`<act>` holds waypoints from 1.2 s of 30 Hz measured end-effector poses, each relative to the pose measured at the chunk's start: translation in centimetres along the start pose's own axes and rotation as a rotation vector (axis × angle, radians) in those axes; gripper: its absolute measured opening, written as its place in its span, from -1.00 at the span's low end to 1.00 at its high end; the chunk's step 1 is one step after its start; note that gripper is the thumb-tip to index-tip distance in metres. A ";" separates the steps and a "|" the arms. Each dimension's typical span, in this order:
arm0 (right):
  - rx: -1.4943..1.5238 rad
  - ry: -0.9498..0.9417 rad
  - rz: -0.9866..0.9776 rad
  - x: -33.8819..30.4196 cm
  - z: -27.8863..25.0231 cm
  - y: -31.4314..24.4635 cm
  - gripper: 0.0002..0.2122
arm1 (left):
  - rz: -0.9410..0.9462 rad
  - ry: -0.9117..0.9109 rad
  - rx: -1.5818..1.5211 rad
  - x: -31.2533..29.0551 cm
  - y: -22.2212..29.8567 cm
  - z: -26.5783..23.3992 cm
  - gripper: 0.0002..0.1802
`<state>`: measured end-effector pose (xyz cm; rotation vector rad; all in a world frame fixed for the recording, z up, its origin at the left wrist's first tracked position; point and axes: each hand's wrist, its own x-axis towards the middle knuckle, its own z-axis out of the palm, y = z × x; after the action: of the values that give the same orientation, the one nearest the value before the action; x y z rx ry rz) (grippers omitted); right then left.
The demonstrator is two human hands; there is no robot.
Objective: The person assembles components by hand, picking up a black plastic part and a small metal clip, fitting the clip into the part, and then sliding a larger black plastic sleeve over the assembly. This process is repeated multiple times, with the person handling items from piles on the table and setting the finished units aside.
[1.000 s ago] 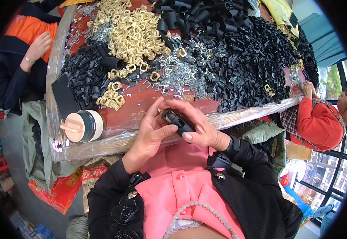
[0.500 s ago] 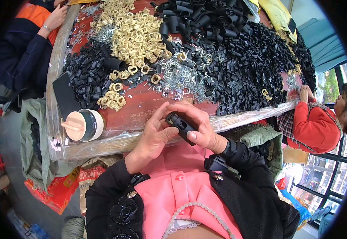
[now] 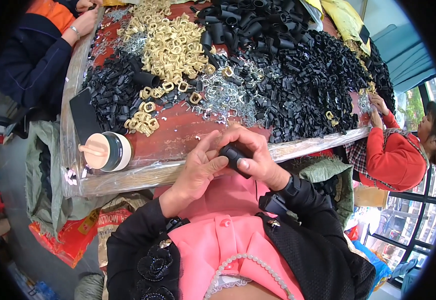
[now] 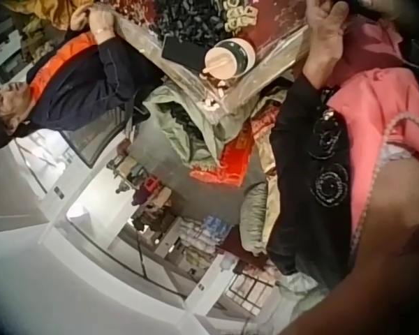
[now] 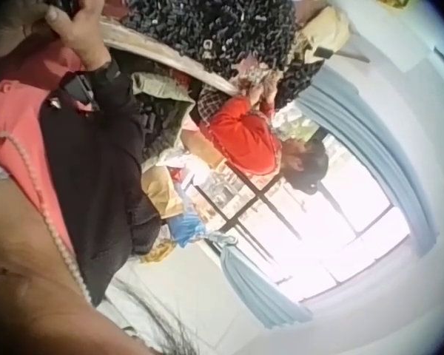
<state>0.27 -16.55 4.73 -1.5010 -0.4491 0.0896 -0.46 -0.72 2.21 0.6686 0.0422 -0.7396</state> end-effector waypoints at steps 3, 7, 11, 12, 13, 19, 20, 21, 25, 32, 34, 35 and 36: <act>-0.067 0.028 0.185 -1.5 -2.9 -1.7 -0.49 | -0.105 -0.011 0.161 0.5 0.3 0.1 -0.18; -0.413 0.090 0.324 -7.0 -9.2 -8.2 -0.50 | -0.089 -0.008 0.330 0.3 0.9 -0.7 -0.27; -0.623 0.376 0.702 -18.1 -12.9 -11.8 -0.68 | -0.083 0.023 0.363 1.2 0.6 -0.8 -0.34; -0.631 0.388 0.707 -19.6 -12.6 -12.1 -0.68 | -0.077 -0.003 0.380 1.7 0.3 -0.7 -0.36; -0.827 0.300 0.754 -20.9 -12.2 -12.4 -0.69 | -0.070 -0.029 0.402 2.0 -0.1 -0.5 -0.38; -1.140 0.331 0.579 -15.4 -12.4 -10.3 -0.72 | 0.078 -0.075 0.883 2.8 -0.7 0.5 -0.48; -1.147 0.316 0.417 -12.3 -12.9 -9.4 -0.73 | 0.257 -0.037 1.133 2.5 -0.1 0.6 -0.49; -1.209 0.307 0.304 -9.8 -13.7 -8.0 -0.73 | 0.439 0.002 1.383 2.3 0.5 0.7 -0.49; -1.600 0.276 0.040 -2.7 -19.2 -0.9 -0.67 | 0.508 -0.014 1.625 2.0 1.2 -0.1 -0.51; -1.439 0.460 0.027 0.5 -19.7 2.3 -0.78 | 0.251 0.048 1.145 1.4 1.7 -1.1 -0.55; -1.274 0.547 -0.009 0.6 -16.5 0.6 -0.81 | 0.289 0.080 1.035 1.6 1.2 -1.0 -0.55; -1.064 0.534 0.132 0.6 -14.0 -0.3 -0.83 | 0.282 0.092 1.032 1.7 0.8 -0.7 -0.55; -0.859 0.521 0.271 0.3 -11.6 -0.6 -0.84 | 0.350 0.073 1.067 2.1 0.4 -0.3 -0.55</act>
<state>4.39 -27.45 5.35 -2.3298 0.1825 -0.3179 1.40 -1.66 1.66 1.6683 -0.4225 -0.3501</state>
